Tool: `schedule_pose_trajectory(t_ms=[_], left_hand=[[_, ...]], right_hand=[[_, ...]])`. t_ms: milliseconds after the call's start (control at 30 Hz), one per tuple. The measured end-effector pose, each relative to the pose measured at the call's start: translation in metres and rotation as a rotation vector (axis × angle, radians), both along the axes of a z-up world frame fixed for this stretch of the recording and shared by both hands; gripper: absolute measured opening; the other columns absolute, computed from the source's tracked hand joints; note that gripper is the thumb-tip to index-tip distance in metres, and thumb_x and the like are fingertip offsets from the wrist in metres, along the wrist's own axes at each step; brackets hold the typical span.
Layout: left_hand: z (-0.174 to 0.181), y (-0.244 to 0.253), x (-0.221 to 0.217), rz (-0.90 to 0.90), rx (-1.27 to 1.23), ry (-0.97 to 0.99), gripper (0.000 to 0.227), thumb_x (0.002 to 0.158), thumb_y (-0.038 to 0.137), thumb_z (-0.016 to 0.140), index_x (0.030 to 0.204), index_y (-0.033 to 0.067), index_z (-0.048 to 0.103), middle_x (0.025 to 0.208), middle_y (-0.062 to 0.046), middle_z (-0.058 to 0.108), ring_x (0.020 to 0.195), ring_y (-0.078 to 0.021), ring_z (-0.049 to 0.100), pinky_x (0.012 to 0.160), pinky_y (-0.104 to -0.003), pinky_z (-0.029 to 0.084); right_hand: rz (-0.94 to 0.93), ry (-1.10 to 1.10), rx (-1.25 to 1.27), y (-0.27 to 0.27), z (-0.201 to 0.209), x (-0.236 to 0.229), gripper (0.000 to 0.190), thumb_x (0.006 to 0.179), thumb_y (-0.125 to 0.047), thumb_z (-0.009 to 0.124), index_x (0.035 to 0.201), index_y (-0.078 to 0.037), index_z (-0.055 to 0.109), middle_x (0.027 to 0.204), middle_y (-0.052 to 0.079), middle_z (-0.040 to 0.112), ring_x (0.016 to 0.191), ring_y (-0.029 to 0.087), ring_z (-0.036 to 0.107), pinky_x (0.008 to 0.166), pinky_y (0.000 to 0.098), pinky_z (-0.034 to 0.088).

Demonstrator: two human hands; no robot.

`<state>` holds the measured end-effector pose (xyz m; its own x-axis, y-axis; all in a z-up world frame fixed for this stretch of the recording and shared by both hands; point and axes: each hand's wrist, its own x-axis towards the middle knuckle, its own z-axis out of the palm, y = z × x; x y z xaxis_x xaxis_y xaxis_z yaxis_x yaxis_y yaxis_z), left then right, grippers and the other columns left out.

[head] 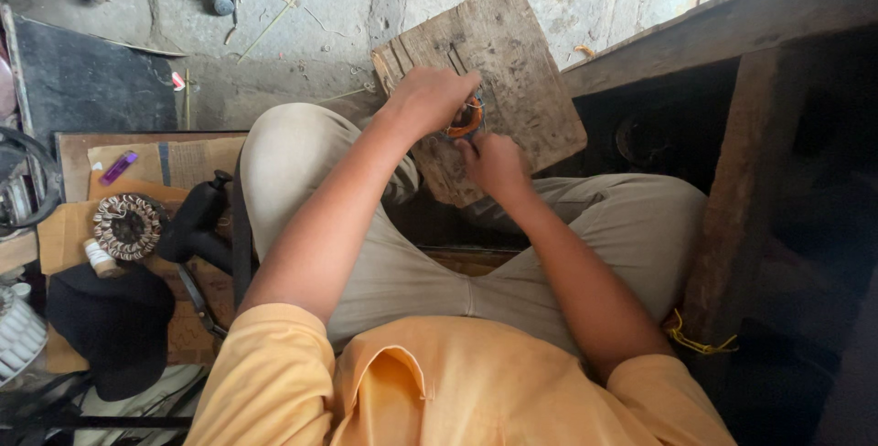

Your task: The person sits cross-legged on the floor and winds thin wire around a cylindrical coil form. They repeatedly wrap the wire around the form, occasionally adjusting the coil's position on a wooden block to maintain alignment.

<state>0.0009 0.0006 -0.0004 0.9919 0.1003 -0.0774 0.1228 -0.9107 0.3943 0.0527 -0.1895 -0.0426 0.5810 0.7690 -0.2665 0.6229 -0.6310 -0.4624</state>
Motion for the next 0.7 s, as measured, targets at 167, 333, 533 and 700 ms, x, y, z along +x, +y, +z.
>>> schedule_pose_trajectory(t_ms=[167,333,533,700], left_hand=[[-0.004,0.001,0.002,0.003,-0.039,0.103,0.019,0.089,0.014,0.065,0.105,0.0061,0.059,0.080,-0.018,0.070,0.079,-0.0417,0.071,0.064,-0.054,0.054],[-0.007,0.003,0.003,-0.001,-0.064,0.107,0.021,0.088,0.013,0.065,0.106,0.0074,0.056,0.081,-0.019,0.070,0.082,-0.0436,0.070,0.064,-0.055,0.053],[-0.013,0.004,0.003,-0.003,-0.117,0.135,0.017,0.091,0.014,0.063,0.106,0.0075,0.056,0.084,-0.018,0.072,0.084,-0.0426,0.070,0.068,-0.055,0.054],[-0.016,0.004,0.003,-0.008,-0.113,0.130,0.021,0.089,0.015,0.063,0.107,0.0069,0.056,0.086,-0.019,0.072,0.086,-0.0429,0.070,0.069,-0.055,0.054]], right_hand=[[0.004,0.023,-0.001,-0.004,-0.015,0.002,0.042,0.097,-0.043,0.065,0.082,-0.004,0.072,0.078,0.024,0.069,0.075,0.046,0.067,0.066,0.0577,0.052],[0.018,0.054,0.004,-0.005,-0.023,0.005,0.042,0.098,-0.042,0.068,0.084,-0.003,0.072,0.081,0.025,0.069,0.079,0.046,0.068,0.071,0.0558,0.053],[0.047,0.023,0.190,-0.007,0.024,0.012,0.025,0.088,-0.027,0.078,0.090,-0.003,0.070,0.087,0.019,0.073,0.084,0.041,0.069,0.074,0.0511,0.054],[0.095,-0.311,0.323,0.000,0.077,0.005,0.021,0.086,-0.021,0.081,0.090,-0.004,0.068,0.096,0.016,0.064,0.096,0.038,0.060,0.080,0.0501,0.049]])
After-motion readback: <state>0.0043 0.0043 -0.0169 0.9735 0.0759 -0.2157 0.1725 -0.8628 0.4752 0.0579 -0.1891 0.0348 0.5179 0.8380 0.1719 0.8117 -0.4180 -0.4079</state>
